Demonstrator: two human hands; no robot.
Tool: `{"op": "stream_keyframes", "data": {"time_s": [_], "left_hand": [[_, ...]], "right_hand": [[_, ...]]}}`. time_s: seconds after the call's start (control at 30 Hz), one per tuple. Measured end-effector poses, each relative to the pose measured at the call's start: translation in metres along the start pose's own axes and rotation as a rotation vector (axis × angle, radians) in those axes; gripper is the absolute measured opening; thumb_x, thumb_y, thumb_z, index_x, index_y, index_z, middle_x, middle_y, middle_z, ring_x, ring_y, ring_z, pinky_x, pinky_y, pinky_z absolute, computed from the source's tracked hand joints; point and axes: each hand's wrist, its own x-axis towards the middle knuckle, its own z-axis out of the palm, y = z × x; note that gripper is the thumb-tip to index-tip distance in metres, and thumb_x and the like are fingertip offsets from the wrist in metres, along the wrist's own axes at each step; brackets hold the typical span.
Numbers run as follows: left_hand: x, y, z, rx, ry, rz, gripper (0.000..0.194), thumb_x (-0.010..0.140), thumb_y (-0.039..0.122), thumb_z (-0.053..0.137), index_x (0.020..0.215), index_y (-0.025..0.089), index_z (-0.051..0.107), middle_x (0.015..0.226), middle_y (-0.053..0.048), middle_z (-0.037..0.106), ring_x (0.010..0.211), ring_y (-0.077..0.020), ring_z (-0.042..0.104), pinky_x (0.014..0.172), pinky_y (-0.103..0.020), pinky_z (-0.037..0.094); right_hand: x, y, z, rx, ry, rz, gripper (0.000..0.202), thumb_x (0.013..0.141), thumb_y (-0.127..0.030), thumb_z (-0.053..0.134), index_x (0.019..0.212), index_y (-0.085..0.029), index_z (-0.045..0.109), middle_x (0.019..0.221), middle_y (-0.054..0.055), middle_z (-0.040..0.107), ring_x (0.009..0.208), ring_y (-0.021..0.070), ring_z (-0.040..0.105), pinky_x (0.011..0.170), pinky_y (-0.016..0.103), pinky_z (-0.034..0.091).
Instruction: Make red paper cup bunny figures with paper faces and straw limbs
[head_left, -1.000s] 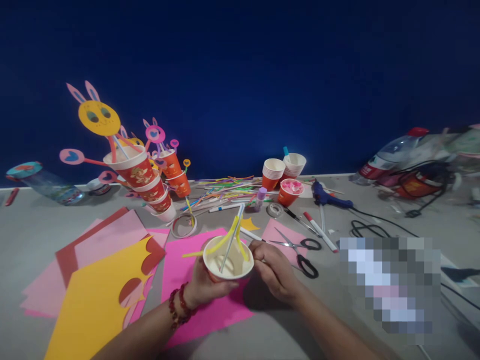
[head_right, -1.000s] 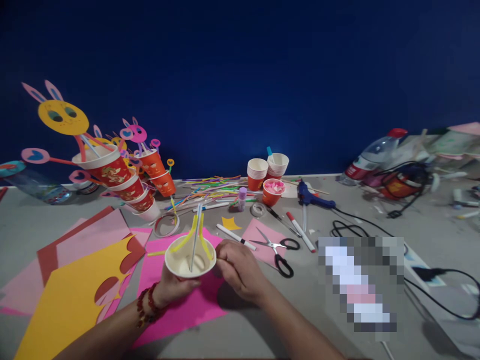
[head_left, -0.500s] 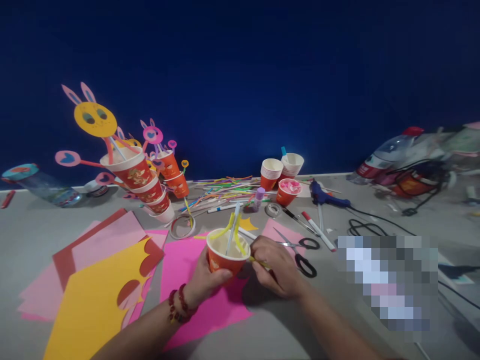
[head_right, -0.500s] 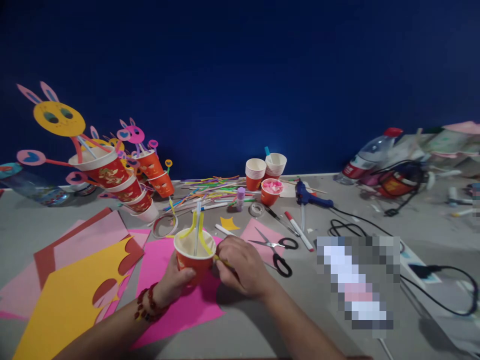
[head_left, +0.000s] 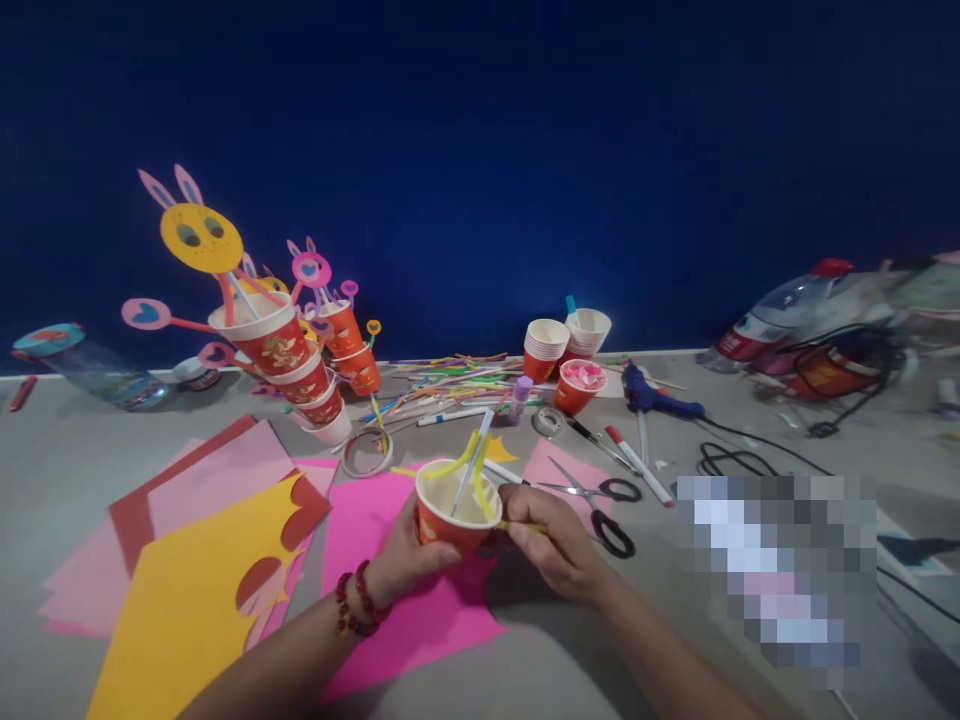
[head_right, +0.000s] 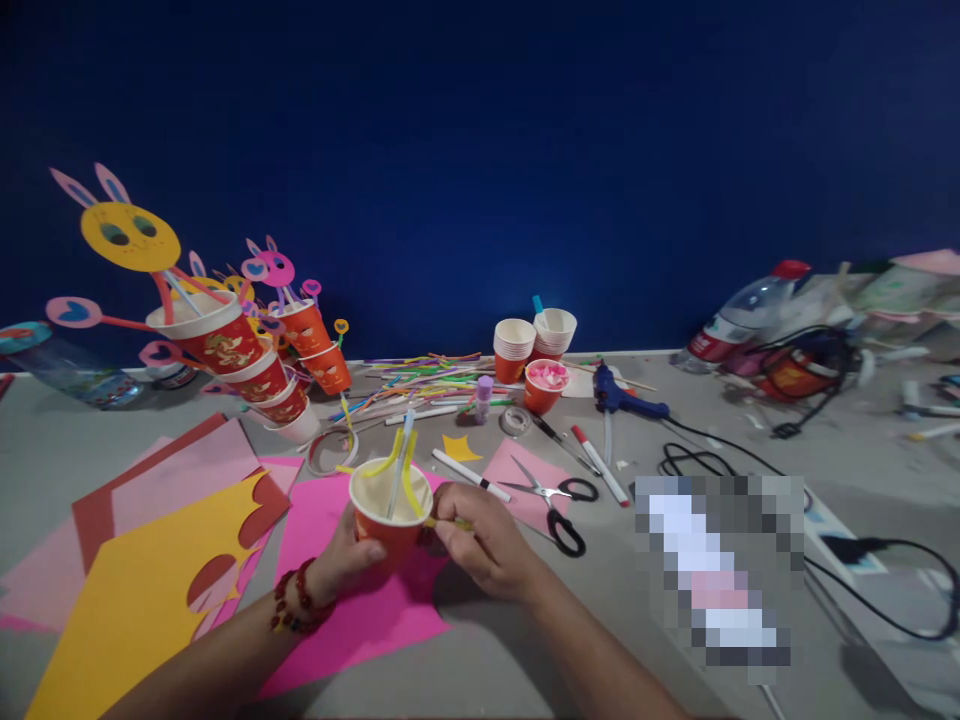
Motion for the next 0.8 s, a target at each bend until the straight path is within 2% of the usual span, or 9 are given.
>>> {"op": "stream_keyframes", "data": {"time_s": [0.13, 0.3, 0.4, 0.5, 0.6, 0.8], "left_hand": [[-0.001, -0.002, 0.006, -0.104, -0.05, -0.084, 0.061, 0.062, 0.049, 0.089, 0.108, 0.015, 0.069, 0.094, -0.01, 0.076, 0.08, -0.024, 0.071, 0.075, -0.035, 0.059], [-0.005, -0.002, 0.003, 0.055, 0.062, -0.039, 0.073, 0.054, 0.041, 0.094, 0.117, 0.017, 0.068, 0.11, -0.013, 0.075, 0.098, -0.0295, 0.071, 0.088, -0.04, 0.058], [-0.006, -0.004, -0.001, 0.103, 0.07, -0.04, 0.084, 0.051, 0.043, 0.095, 0.125, 0.016, 0.065, 0.114, -0.015, 0.075, 0.103, -0.0324, 0.07, 0.092, -0.044, 0.057], [-0.006, -0.007, -0.002, 0.092, 0.044, -0.018, 0.086, 0.053, 0.044, 0.094, 0.128, 0.016, 0.063, 0.111, -0.014, 0.076, 0.1, -0.0313, 0.071, 0.089, -0.042, 0.058], [-0.005, -0.008, -0.002, 0.097, 0.014, -0.011, 0.084, 0.057, 0.042, 0.093, 0.131, 0.017, 0.061, 0.115, -0.015, 0.075, 0.102, -0.0312, 0.071, 0.089, -0.042, 0.058], [-0.003, -0.008, -0.006, 0.218, -0.004, 0.058, 0.082, 0.061, 0.037, 0.092, 0.133, 0.017, 0.058, 0.128, -0.018, 0.069, 0.119, -0.0364, 0.064, 0.105, -0.049, 0.05]], "right_hand": [[0.001, -0.002, -0.002, -0.033, 0.007, -0.024, 0.027, 0.101, -0.036, 0.044, 0.077, -0.024, 0.047, 0.075, 0.003, 0.062, 0.07, 0.0193, 0.059, 0.064, 0.031, 0.047], [0.005, -0.004, -0.006, -0.14, 0.06, -0.135, 0.026, 0.102, -0.033, 0.047, 0.078, -0.024, 0.051, 0.072, 0.001, 0.062, 0.066, 0.0173, 0.058, 0.061, 0.029, 0.045], [0.005, -0.002, -0.006, -0.166, 0.078, -0.139, 0.027, 0.096, -0.043, 0.059, 0.079, -0.024, 0.053, 0.072, 0.0, 0.062, 0.066, 0.0167, 0.058, 0.061, 0.028, 0.044], [0.003, 0.002, -0.002, -0.141, 0.13, -0.057, 0.031, 0.088, -0.05, 0.071, 0.084, -0.023, 0.055, 0.079, 0.002, 0.064, 0.071, 0.0176, 0.06, 0.064, 0.028, 0.048], [0.002, 0.005, 0.0, -0.138, 0.144, -0.023, 0.028, 0.094, -0.047, 0.064, 0.084, -0.022, 0.056, 0.079, 0.003, 0.063, 0.071, 0.0174, 0.06, 0.064, 0.028, 0.049], [0.006, 0.005, -0.004, -0.186, 0.066, -0.147, 0.024, 0.1, -0.04, 0.055, 0.085, -0.022, 0.059, 0.079, 0.004, 0.064, 0.073, 0.0186, 0.061, 0.064, 0.029, 0.049]]}}
